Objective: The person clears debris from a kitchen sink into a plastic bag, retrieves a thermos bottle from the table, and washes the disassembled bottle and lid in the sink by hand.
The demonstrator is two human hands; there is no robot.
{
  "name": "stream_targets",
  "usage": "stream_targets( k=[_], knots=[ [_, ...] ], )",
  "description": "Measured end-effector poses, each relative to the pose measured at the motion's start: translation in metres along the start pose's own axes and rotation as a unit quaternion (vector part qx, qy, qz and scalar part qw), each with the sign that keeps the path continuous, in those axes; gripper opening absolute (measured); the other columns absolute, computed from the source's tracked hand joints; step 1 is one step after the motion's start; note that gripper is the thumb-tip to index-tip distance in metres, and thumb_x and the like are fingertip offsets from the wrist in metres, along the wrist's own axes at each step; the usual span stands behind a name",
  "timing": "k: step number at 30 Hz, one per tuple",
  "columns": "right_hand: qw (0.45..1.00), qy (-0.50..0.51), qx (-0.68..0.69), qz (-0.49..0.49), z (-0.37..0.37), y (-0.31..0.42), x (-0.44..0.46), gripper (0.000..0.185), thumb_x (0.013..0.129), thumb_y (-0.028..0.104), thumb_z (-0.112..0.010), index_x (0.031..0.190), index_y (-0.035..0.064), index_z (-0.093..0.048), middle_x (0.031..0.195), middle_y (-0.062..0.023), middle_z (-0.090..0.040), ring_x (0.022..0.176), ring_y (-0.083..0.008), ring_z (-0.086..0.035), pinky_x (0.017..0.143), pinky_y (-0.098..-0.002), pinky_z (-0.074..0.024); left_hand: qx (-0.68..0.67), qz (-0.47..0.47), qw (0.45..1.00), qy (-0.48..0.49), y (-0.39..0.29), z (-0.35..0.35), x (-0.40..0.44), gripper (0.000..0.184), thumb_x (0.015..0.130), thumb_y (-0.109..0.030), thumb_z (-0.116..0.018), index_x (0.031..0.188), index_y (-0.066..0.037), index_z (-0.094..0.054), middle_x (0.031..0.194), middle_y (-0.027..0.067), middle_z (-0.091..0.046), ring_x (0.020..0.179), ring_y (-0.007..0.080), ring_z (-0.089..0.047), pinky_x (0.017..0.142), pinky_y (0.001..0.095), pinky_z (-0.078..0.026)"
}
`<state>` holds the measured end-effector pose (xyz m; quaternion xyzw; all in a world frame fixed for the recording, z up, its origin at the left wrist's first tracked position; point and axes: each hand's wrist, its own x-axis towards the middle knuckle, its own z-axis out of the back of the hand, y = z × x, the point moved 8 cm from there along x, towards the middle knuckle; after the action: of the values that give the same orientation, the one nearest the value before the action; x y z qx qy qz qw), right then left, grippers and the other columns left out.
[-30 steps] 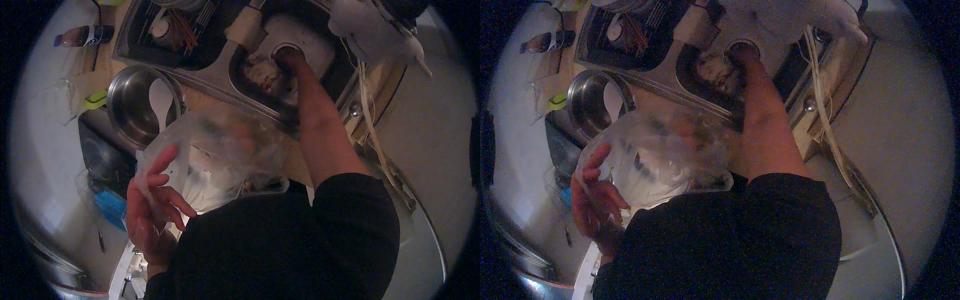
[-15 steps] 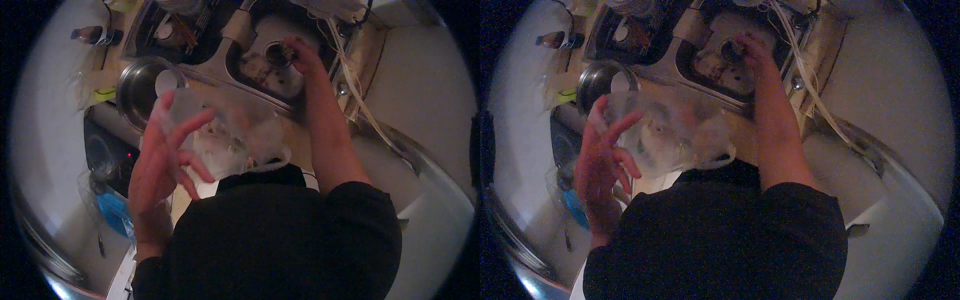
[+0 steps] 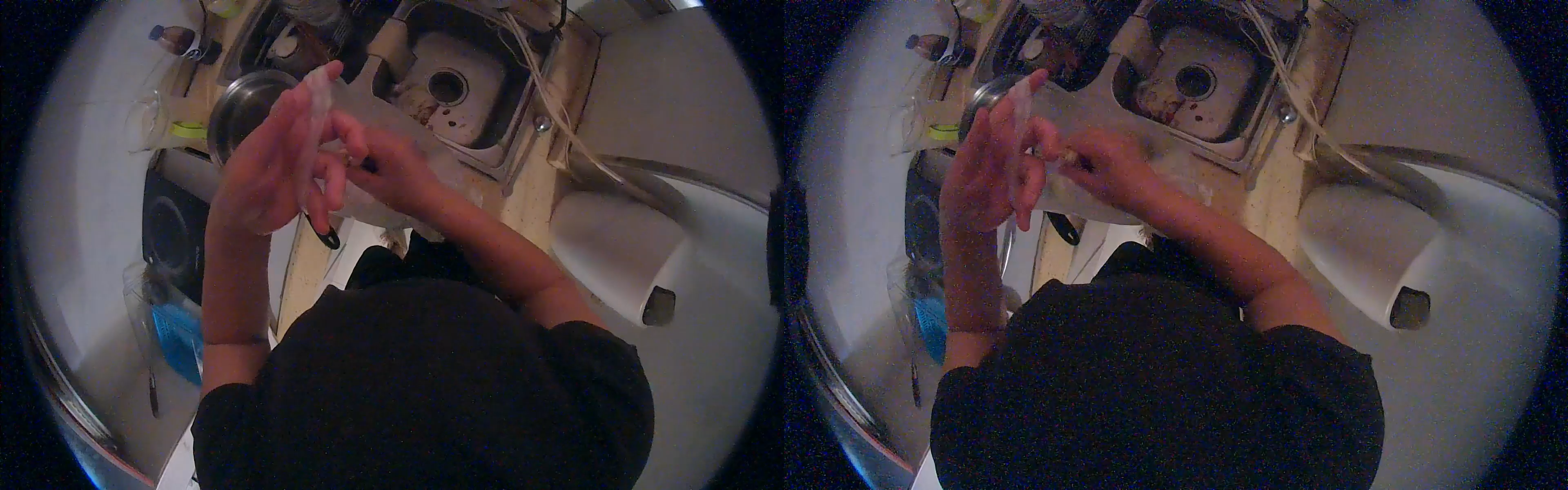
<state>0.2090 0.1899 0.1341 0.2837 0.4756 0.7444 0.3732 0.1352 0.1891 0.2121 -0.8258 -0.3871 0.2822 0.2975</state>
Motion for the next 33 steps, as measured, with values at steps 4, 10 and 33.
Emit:
stream_targets(
  k=[4, 10, 33],
  knots=[
    [0.971, -0.077, -0.167, 0.153, -0.017, -0.013, -0.008, 0.024, 0.068, 0.011, -0.064, 0.092, 0.0105, -0.063, 0.076, -0.0077, -0.061, 0.071, -0.0299, -0.058, 0.066, -0.0364, -0.0480, -0.010, 0.005, 1.000, -0.019, 0.008, -0.001, -0.001, 0.059, 0.092, -0.044, -0.031, 0.137, -0.011, -0.011, 0.096, 0.0215, -0.050, 0.054, 0.0207, -0.058, 0.038, 0.0310, -0.053],
    [0.993, -0.110, -0.032, 0.019, 0.078, -0.034, 0.006, 0.019, 0.073, 0.011, -0.059, 0.091, 0.0096, -0.065, 0.083, -0.0099, -0.063, 0.079, -0.0264, -0.061, 0.070, -0.0361, -0.0485, -0.033, -0.025, 0.998, -0.053, 0.011, 0.009, -0.003, 0.057, 0.093, -0.040, -0.029, 0.137, -0.010, -0.008, 0.096, 0.0231, -0.049, 0.053, 0.0215, -0.058, 0.036, 0.0307, -0.052],
    [0.969, 0.065, -0.146, -0.188, 0.017, -0.352, 0.023, 0.056, 0.070, 0.050, -0.058, 0.099, 0.0023, -0.059, 0.100, -0.0198, -0.060, 0.092, -0.0330, -0.058, 0.081, -0.0386, -0.0454, -0.089, -0.091, 0.982, -0.142, 0.012, 0.042, 0.015, 0.076, 0.086, -0.037, -0.047, 0.137, -0.002, 0.000, 0.096, 0.0290, -0.051, 0.050, 0.0266, -0.060, 0.040, 0.0305, -0.051]
  ],
)
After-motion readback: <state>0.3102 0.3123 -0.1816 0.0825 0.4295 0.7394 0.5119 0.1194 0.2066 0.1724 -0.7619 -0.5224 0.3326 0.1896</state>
